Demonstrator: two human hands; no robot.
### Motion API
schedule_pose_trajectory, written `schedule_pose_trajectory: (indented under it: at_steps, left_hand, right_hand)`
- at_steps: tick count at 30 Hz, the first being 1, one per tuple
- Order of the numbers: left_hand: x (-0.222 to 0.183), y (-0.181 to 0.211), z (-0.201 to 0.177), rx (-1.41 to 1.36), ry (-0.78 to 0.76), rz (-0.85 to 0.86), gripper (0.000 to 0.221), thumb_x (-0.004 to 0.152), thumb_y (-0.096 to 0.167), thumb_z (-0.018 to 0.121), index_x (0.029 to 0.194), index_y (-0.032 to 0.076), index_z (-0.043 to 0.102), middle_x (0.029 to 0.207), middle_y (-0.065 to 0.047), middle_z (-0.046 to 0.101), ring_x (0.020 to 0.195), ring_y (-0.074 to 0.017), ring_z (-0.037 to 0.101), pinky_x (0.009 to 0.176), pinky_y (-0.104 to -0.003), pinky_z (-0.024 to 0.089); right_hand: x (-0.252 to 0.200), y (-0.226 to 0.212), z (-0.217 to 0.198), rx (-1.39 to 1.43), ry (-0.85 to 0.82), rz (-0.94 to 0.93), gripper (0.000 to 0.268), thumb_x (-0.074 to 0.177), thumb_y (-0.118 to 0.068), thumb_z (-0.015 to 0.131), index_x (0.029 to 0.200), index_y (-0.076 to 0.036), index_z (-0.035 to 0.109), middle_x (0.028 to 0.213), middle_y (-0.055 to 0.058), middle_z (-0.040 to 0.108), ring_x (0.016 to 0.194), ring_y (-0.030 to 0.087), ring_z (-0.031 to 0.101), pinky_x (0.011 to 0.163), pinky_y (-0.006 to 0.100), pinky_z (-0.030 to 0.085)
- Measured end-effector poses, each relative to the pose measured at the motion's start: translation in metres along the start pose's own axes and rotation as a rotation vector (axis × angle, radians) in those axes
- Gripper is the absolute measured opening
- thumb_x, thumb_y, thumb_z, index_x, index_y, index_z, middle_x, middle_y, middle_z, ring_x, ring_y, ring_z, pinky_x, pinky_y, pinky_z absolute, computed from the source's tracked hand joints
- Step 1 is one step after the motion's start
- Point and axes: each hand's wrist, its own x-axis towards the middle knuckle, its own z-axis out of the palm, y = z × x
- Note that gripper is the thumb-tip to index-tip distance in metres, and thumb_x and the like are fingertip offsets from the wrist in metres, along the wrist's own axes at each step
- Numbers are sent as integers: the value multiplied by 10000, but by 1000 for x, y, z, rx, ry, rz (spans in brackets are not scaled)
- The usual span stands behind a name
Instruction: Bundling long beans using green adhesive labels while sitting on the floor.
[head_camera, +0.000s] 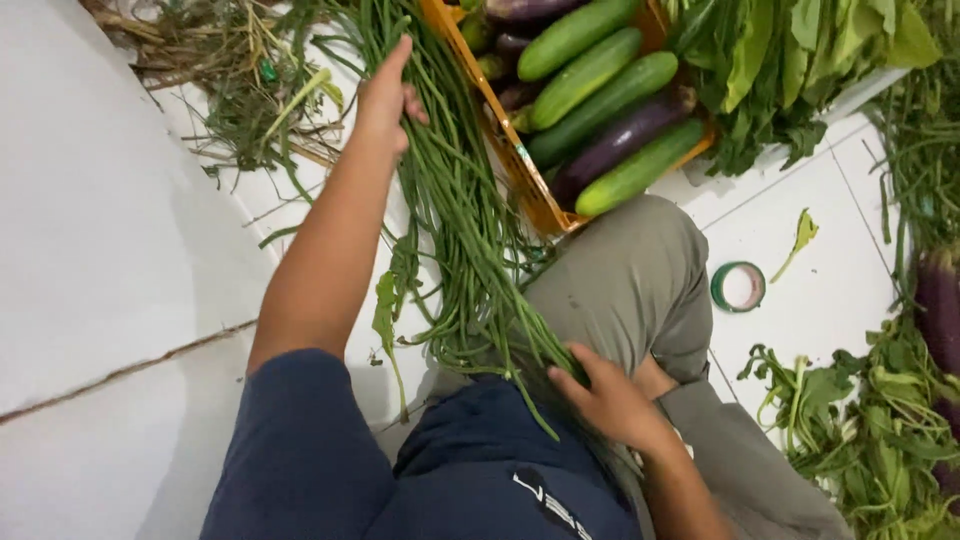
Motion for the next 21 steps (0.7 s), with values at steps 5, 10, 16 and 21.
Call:
schedule_pose_trajectory:
  at_steps: [5, 10, 16, 21]
  left_hand:
    - [86, 26, 9, -123, -9, 196, 737, 747, 440, 768, 1236, -36, 492, 865, -113, 610, 650, -205, 654, 503, -350, 566]
    - [112, -21, 14, 750, 73, 166, 1081, 1019, 583, 605, 1609, 58, -134, 1683, -266, 56, 1530, -458, 155, 1226, -584, 235]
    - [69, -96, 21, 1392, 186, 490, 1020, 1099, 593, 635, 1668, 93, -49, 1669, -240, -173, 1555, -506, -34, 1209, -685, 206]
    - [64, -105, 12, 1439, 31, 490, 864, 1077, 529, 585, 1691, 169, 95, 1670, -208, -148, 1548, -418, -109, 1191, -721, 156]
  right_hand:
    - [37, -55, -10, 132, 166, -187, 623, 942, -254, 614, 1530, -162, 428, 1349, 146, 675, 1128, 278, 710, 930, 378, 543]
    - [68, -25, 16, -282, 215, -338, 798, 912, -313, 662, 1585, -84, 298, 1537, 156, 467, 1350, 348, 486, 1080, 440, 399]
    - [1, -15, -12, -257, 421, -364, 657, 881, -273, 718, 1477, -101, 504, 1547, 115, 509, 1351, 280, 539, 1063, 403, 419]
    - [-44, 46, -19, 46, 563, -285, 520, 868, -136, 716, 1361, -17, 600, 1449, 157, 589, 1268, 290, 619, 1030, 382, 500]
